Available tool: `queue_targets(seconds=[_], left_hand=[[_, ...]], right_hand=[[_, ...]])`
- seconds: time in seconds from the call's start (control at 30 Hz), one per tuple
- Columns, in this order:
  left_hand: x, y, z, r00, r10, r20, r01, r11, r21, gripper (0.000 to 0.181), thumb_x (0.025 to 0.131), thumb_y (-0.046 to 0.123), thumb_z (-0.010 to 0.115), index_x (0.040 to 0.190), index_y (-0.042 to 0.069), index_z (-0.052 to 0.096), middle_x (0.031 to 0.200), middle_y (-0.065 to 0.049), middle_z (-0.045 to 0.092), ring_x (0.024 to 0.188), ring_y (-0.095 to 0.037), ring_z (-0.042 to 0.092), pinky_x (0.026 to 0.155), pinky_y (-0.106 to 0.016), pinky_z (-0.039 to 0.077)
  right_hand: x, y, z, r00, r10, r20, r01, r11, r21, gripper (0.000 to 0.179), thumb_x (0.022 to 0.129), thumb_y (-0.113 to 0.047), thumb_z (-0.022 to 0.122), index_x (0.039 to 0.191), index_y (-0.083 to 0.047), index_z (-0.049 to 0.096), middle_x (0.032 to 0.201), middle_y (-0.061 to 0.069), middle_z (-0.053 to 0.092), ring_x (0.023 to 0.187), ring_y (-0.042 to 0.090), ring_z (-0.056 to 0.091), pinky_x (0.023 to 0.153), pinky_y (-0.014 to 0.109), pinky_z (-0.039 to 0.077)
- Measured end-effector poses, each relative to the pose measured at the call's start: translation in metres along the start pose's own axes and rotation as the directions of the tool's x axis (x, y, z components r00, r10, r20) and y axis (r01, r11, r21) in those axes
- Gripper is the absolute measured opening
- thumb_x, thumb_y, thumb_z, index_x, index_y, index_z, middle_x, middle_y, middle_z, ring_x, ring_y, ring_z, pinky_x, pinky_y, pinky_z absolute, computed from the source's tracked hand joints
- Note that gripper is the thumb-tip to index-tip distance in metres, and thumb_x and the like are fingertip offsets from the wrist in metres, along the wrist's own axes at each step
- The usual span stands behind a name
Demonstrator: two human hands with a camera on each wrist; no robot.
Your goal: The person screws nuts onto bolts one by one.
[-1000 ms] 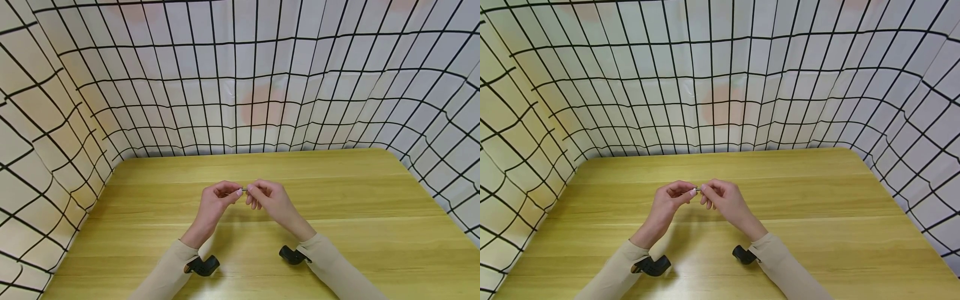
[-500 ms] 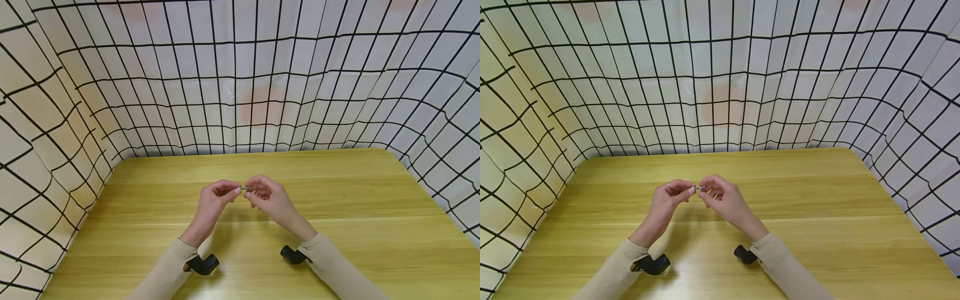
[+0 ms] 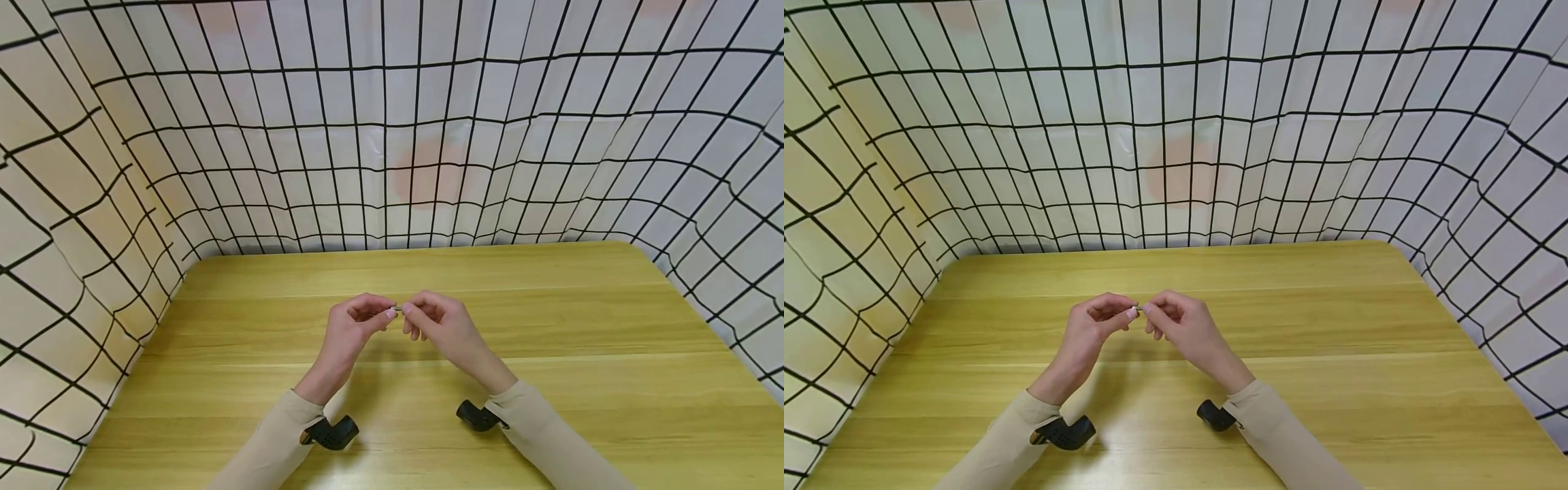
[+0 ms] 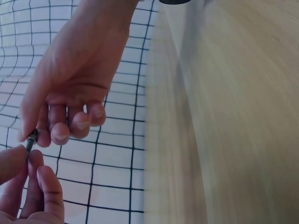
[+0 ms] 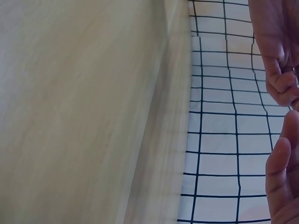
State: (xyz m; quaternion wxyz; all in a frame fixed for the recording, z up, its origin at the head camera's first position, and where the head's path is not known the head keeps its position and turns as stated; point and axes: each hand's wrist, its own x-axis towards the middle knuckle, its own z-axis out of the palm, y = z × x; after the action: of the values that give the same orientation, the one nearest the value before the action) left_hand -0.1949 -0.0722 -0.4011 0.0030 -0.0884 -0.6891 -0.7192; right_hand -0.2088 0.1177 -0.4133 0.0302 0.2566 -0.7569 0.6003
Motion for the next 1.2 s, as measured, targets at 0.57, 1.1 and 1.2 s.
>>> queue_targets(seconds=[0.57, 1.1, 1.2], left_hand=[[0.001, -0.001, 0.001, 1.000, -0.001, -0.004, 0.001, 1.000, -0.002, 0.011, 0.088, 0.008, 0.074, 0.096, 0.001, 0.073, 0.089, -0.008, 0.069, 0.076, -0.026, 0.060, 0.068, -0.029, 0.049], [0.001, -0.001, 0.000, 1.000, -0.016, -0.008, 0.016, 1.000, -0.012, 0.012, 0.089, 0.008, 0.073, 0.097, 0.000, 0.073, 0.089, -0.008, 0.068, 0.072, -0.022, 0.057, 0.067, -0.028, 0.048], [0.000, -0.002, 0.001, 1.000, -0.008, 0.009, 0.008, 1.000, -0.001, 0.012, 0.088, 0.008, 0.074, 0.098, 0.001, 0.073, 0.090, -0.008, 0.068, 0.077, -0.028, 0.059, 0.069, -0.030, 0.049]], right_hand=[[-0.002, -0.009, -0.002, 0.998, -0.067, -0.013, 0.067, 0.998, 0.003, 0.027, 0.094, 0.001, 0.063, 0.120, -0.005, 0.061, 0.095, 0.012, 0.067, 0.063, 0.028, 0.061, 0.058, 0.042, 0.053], [-0.005, -0.028, 0.001, 0.999, -0.048, -0.015, 0.047, 0.998, -0.029, 0.007, 0.095, -0.001, 0.063, 0.101, -0.002, 0.063, 0.079, 0.010, 0.066, 0.062, 0.030, 0.059, 0.057, 0.034, 0.051], [-0.005, -0.026, 0.001, 0.999, -0.036, -0.003, 0.036, 0.999, -0.002, 0.007, 0.099, -0.003, 0.058, 0.095, -0.003, 0.064, 0.074, 0.012, 0.064, 0.061, 0.031, 0.058, 0.056, 0.039, 0.051]])
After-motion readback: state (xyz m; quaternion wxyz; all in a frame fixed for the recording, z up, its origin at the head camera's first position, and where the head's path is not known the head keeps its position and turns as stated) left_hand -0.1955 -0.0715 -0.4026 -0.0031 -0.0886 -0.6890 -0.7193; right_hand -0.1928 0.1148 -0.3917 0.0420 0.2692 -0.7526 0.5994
